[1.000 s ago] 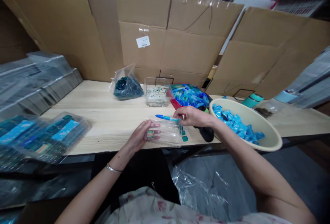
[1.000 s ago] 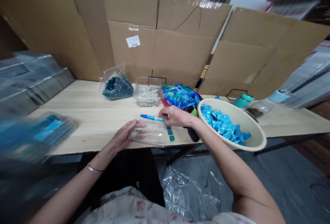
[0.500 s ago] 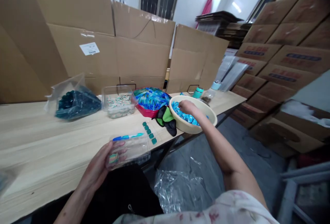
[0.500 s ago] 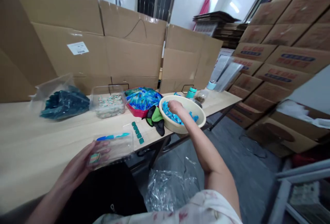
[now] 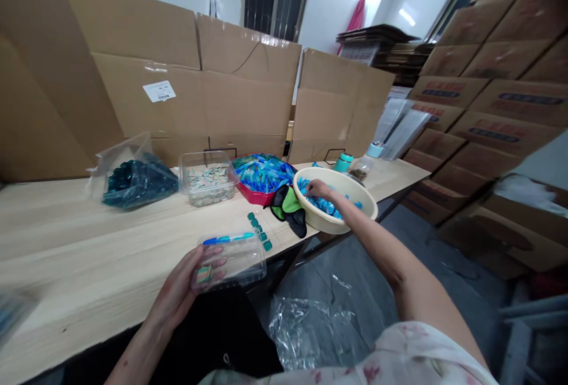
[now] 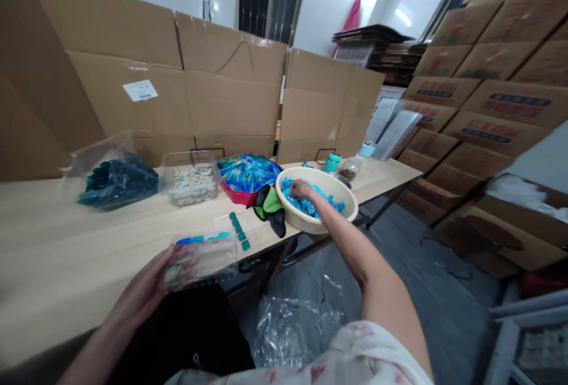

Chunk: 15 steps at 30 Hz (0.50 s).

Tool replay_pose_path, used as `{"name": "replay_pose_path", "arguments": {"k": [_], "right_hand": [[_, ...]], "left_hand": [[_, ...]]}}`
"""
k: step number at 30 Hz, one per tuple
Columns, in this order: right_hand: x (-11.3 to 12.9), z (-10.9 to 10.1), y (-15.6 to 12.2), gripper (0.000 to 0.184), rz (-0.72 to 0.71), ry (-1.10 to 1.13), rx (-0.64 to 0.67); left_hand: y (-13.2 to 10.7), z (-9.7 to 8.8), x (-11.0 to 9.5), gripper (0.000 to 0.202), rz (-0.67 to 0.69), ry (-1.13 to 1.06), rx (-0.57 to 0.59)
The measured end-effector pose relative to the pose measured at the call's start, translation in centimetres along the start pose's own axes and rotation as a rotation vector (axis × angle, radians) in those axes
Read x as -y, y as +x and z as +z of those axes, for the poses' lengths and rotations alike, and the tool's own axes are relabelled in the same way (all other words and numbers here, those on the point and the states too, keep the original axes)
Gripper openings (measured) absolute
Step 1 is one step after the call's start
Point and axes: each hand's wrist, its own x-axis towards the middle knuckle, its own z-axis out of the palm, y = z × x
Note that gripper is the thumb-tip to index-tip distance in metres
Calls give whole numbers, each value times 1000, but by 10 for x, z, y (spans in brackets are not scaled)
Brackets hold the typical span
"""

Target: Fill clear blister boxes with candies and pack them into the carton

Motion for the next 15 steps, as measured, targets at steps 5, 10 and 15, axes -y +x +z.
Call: {"name": "replay_pose_path", "arguments": {"k": [5, 10, 15], "right_hand": [[8, -19, -6, 21, -17, 189, -315], [96, -2, -60, 24, -471, 470, -16], [164, 48, -96, 18, -901, 313, 202]], "left_hand": [[-3, -2, 0, 23, 9, -76, 35], [0, -2, 3, 24, 63, -115, 58], [-2, 1, 5, 27, 84, -112, 50]]}}
